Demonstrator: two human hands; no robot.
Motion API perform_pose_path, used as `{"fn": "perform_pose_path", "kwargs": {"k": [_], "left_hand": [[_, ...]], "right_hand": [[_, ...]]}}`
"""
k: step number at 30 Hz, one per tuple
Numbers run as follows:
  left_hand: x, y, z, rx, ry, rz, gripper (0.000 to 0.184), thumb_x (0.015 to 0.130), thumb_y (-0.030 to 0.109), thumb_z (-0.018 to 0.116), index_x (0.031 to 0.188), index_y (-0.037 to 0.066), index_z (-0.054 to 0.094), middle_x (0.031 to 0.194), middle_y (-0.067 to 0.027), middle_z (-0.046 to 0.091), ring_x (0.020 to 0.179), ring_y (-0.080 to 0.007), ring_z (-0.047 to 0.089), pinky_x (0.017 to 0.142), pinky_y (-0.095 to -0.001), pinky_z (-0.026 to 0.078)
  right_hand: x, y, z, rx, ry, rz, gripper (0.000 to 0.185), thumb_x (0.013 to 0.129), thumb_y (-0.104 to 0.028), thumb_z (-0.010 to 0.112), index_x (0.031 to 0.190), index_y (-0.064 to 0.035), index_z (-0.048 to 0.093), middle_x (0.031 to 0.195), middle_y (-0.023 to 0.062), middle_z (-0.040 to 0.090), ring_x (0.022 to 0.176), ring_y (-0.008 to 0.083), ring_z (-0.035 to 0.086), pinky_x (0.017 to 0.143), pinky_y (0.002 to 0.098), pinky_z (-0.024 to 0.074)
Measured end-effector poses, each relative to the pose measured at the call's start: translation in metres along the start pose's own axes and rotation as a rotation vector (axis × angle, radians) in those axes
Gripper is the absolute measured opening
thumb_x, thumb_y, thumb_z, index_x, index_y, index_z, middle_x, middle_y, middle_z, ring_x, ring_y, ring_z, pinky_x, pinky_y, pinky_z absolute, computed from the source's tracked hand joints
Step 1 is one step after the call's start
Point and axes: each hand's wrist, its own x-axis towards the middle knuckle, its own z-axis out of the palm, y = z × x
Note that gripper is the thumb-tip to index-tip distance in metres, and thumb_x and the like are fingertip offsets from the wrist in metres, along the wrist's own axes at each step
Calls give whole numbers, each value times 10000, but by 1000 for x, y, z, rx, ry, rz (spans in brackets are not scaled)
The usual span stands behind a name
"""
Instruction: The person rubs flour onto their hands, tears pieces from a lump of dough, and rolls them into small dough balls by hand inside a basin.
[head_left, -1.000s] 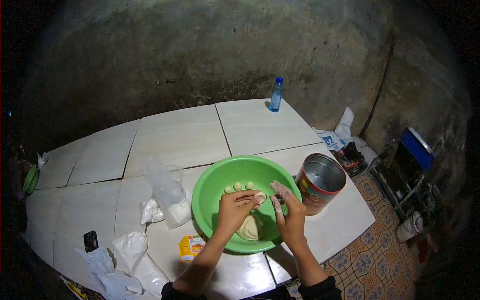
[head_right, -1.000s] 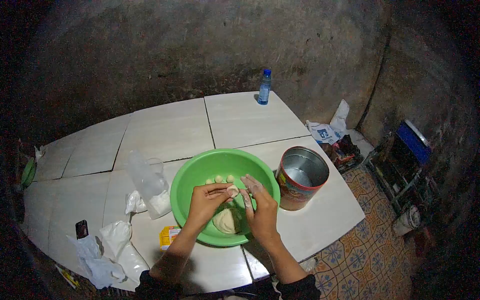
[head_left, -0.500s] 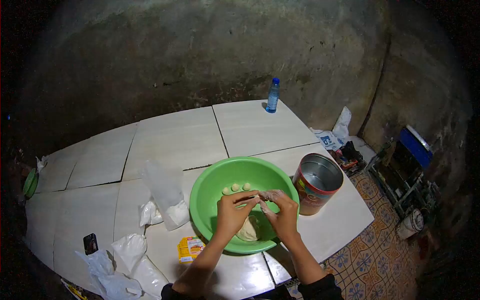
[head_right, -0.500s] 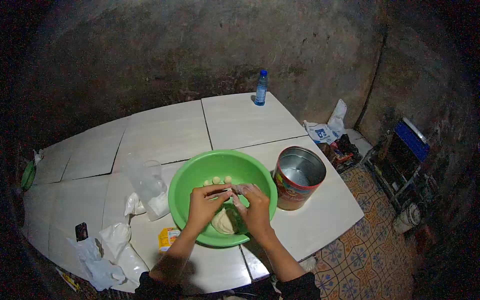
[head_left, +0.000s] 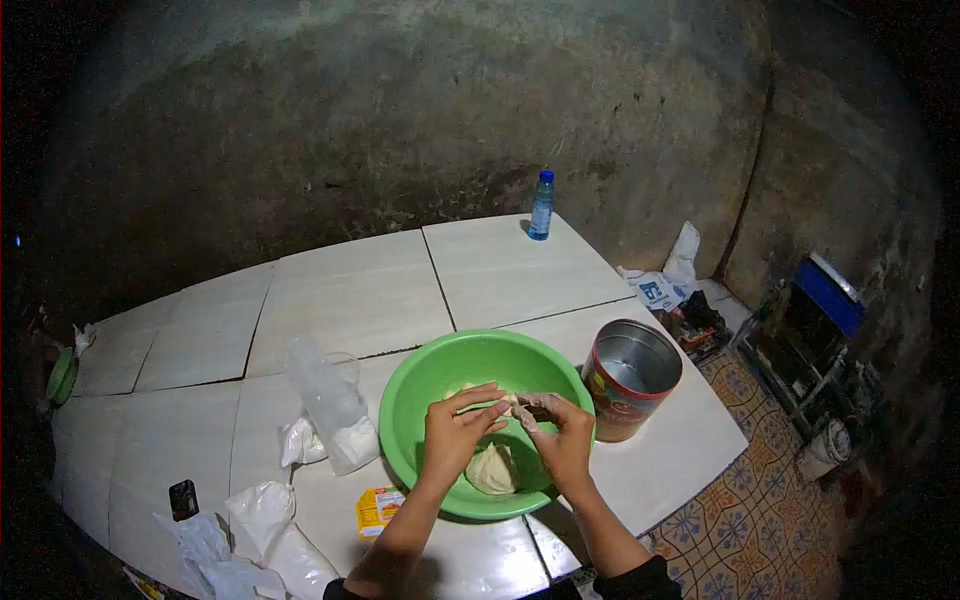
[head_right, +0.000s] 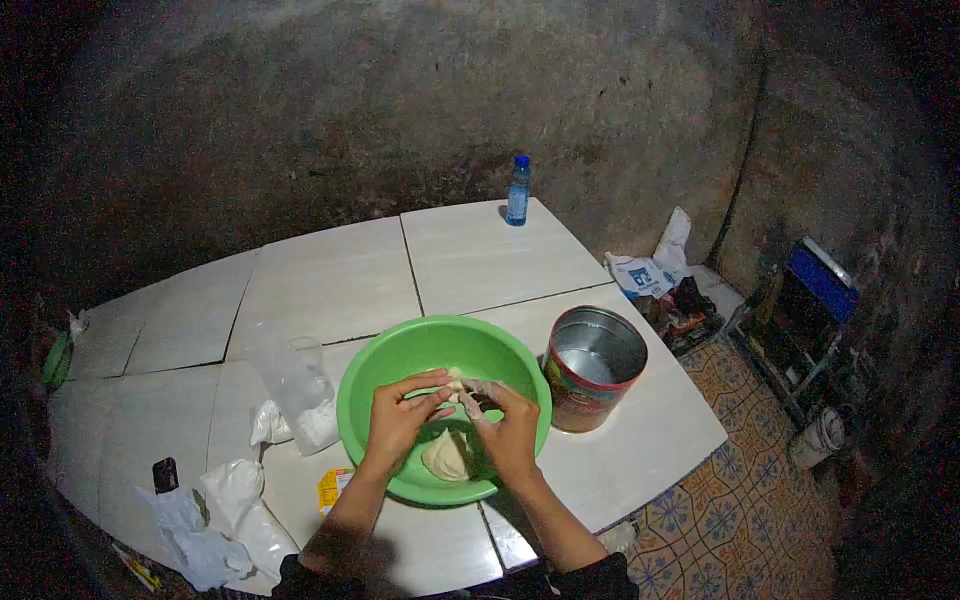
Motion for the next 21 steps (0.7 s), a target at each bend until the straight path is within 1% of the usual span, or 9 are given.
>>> {"fn": "perform_pose_path", "kwargs": {"k": [3,8,10,11,13,14,17,19,21], "left_hand": [[1,1,-8,82,-112,44,231,819,-18,667,1044,-68,653,1017,-158,662,880,-219,670,760,-291,591],[-2,6,-3,99,-65,54,217,824,1,670,1037,-38,674,1031,-152,670,857,-196,674,753,-274,579],[-1,5,-5,324,-75,162,193,828,5,668,1016,-35,684,1002,-146,682,838,-180,676,733,-265,577],[-4,8,-2,272,-42,135,177,829,15,672,997,-39,689,951,-139,692,813,-168,677,724,-258,572],[-4,7,0,238,-16,126,175,828,20,675,992,-41,690,938,-133,694,808,-165,677,731,-259,571],[-4,6,0,204,10,119,174,827,26,678,988,-42,690,925,-126,695,803,-161,676,738,-261,570],[-4,7,2,244,29,126,171,828,53,689,974,-34,697,902,-117,699,798,-156,677,735,-256,564],[-5,6,3,337,31,193,170,827,74,698,966,-24,703,902,-116,703,783,-159,682,719,-254,557],[-6,7,4,371,42,200,166,828,77,697,959,-23,705,897,-118,705,777,-162,684,718,-255,557]], "right_hand": [[2,1,-1,23,-18,-57,173,791,-35,698,956,15,694,890,108,693,772,153,672,707,258,528],[2,-2,-3,14,-28,-137,172,802,-28,681,970,9,690,889,113,692,772,166,673,716,268,525],[2,-5,-4,-5,-40,-166,193,801,-26,679,993,0,687,893,122,692,770,180,677,723,277,523],[2,-8,-3,55,-23,-82,196,805,-35,680,997,2,684,897,119,694,766,173,674,717,273,520],[1,-7,1,242,41,61,217,812,-69,690,1014,9,675,904,113,700,753,148,665,689,270,515],[0,-6,0,242,42,59,217,812,-69,690,1014,9,675,904,113,700,753,148,665,689,270,515],[0,-4,0,45,19,5,203,808,-106,707,976,7,692,879,126,702,717,141,669,655,269,515],[0,-8,1,51,6,33,191,801,-107,713,955,6,698,859,123,702,704,145,671,650,267,516],[1,-4,5,65,8,48,176,786,-106,725,920,7,707,811,112,702,682,157,676,642,269,521]]}}
